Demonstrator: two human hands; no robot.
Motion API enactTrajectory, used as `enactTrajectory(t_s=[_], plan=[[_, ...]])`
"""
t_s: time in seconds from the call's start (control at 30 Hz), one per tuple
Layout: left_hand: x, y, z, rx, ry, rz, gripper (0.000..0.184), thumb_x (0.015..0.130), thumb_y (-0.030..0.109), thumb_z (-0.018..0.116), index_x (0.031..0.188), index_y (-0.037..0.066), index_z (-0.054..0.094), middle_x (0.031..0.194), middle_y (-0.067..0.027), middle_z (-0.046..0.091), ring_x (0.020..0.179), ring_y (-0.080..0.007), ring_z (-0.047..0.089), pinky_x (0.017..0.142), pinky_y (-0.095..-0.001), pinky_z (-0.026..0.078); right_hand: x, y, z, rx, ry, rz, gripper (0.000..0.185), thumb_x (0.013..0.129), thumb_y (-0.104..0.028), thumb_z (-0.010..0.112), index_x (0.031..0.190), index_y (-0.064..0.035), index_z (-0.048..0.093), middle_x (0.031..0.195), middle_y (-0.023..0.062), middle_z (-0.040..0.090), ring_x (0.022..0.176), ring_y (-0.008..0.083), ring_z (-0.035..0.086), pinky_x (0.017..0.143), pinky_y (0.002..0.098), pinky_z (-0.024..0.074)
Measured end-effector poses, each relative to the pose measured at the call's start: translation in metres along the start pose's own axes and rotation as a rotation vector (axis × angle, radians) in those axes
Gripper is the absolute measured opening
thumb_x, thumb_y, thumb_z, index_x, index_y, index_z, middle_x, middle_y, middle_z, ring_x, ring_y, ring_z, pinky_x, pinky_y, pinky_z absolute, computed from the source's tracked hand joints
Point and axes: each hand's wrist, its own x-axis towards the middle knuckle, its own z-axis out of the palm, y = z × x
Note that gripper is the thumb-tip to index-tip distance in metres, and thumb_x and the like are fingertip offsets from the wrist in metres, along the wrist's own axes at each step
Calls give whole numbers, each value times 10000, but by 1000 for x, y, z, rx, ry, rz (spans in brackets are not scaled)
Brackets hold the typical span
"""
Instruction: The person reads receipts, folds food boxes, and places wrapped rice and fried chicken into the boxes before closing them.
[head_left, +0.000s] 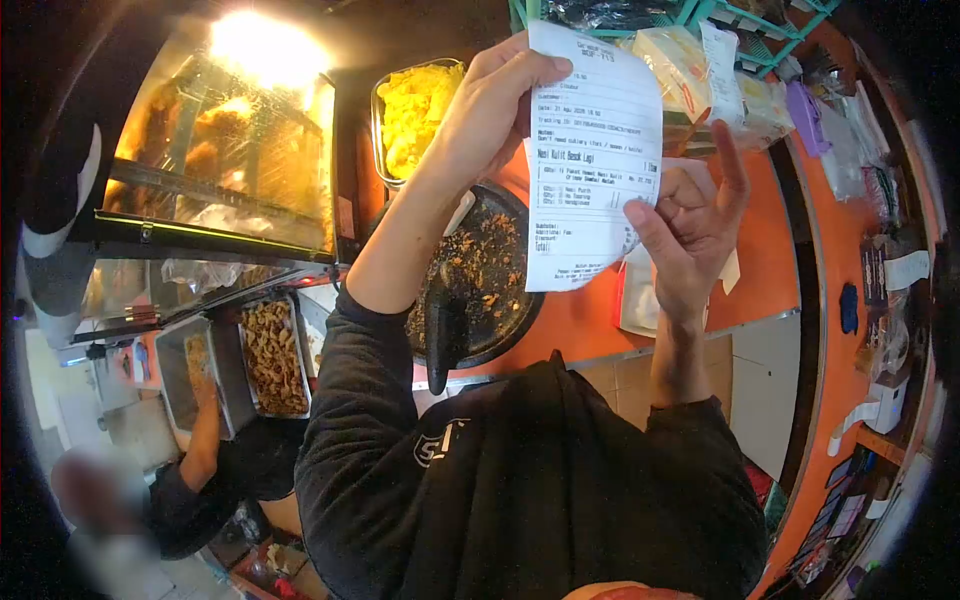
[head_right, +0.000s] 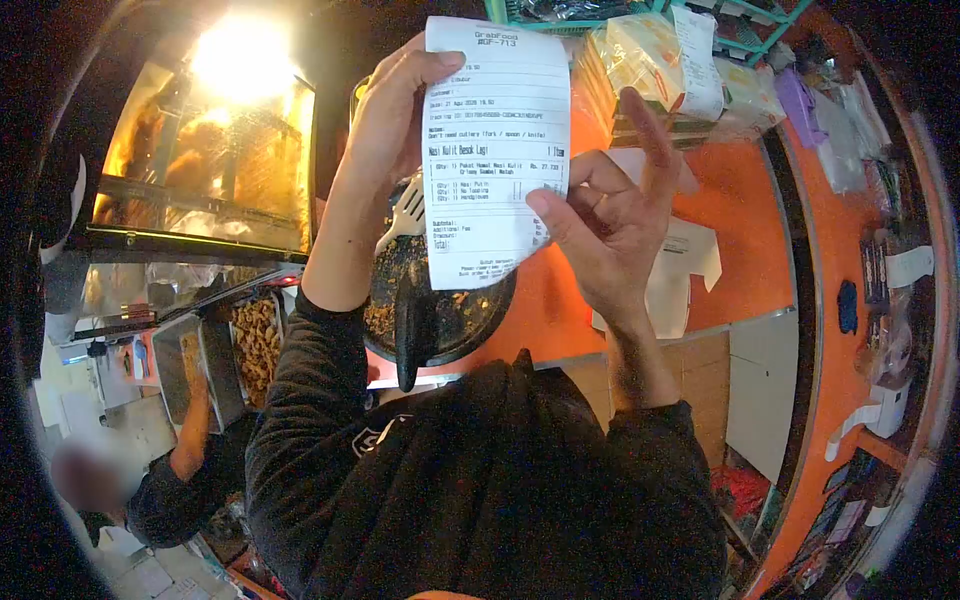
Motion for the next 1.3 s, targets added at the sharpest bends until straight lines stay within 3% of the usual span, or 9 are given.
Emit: enactTrajectory(t_s=[0.13,0.47,0.67,0.73,0.8,0.87,1.0,1.13,1.3], plan=[[-9,8,6,37,6,39,212,789,81,453,968,-22,501,831,-69,569,722,-112,560,642,-233,464,-5,-9,7,16,32,1,720,709,117,540,1281,-54,136,724,110,559,687,150,590,534,206,471],[-11,-3,21,198,46,64,256,803,113,435,1014,-27,477,897,-133,567,773,-166,578,678,-266,490,-18,-15,-14,27,85,14,630,721,112,524,1243,-41,205,745,110,561,662,146,586,530,211,488],[-18,-9,-3,114,259,67,201,725,52,526,916,-10,532,807,-78,580,726,-152,570,666,-279,485,-42,3,-177,-654,532,30,234,776,-118,587,953,16,515,781,120,584,573,132,538,525,217,425],[-21,-15,-16,63,248,54,184,726,52,523,900,-6,533,807,-76,580,730,-152,573,661,-286,489,-77,17,-248,-1278,245,598,323,772,-327,593,804,-6,599,784,122,606,671,162,581,597,299,460],[-21,-22,-17,52,323,33,156,724,53,520,873,8,533,812,-74,579,727,-155,577,653,-293,494,-132,65,-310,-1412,-96,1010,416,747,-423,586,797,-11,613,766,126,611,726,180,583,619,328,446],[-23,-31,-12,57,344,17,160,723,55,520,877,12,534,811,-73,578,725,-155,576,654,-292,493,-161,96,-312,-964,-63,1307,415,732,-403,607,849,-5,613,771,161,603,774,233,583,652,349,441],[-24,-29,-1,70,399,39,142,731,79,533,867,36,536,770,-53,565,704,-136,558,641,-265,471,-217,178,-322,-1067,17,679,402,775,-311,566,1025,2,521,913,179,578,852,285,562,717,363,424],[-23,-16,19,56,362,69,154,743,117,535,867,27,528,734,-36,555,661,-130,547,571,-266,448,-212,165,-305,-1041,47,895,413,809,-247,529,1134,-7,446,1051,172,548,928,300,543,760,366,413],[-26,1,17,175,185,95,209,808,97,422,960,-30,489,851,-120,574,721,-160,584,638,-259,498,-212,159,-311,-1087,-23,905,346,816,-245,514,1025,31,523,896,205,588,824,295,567,729,364,416]])
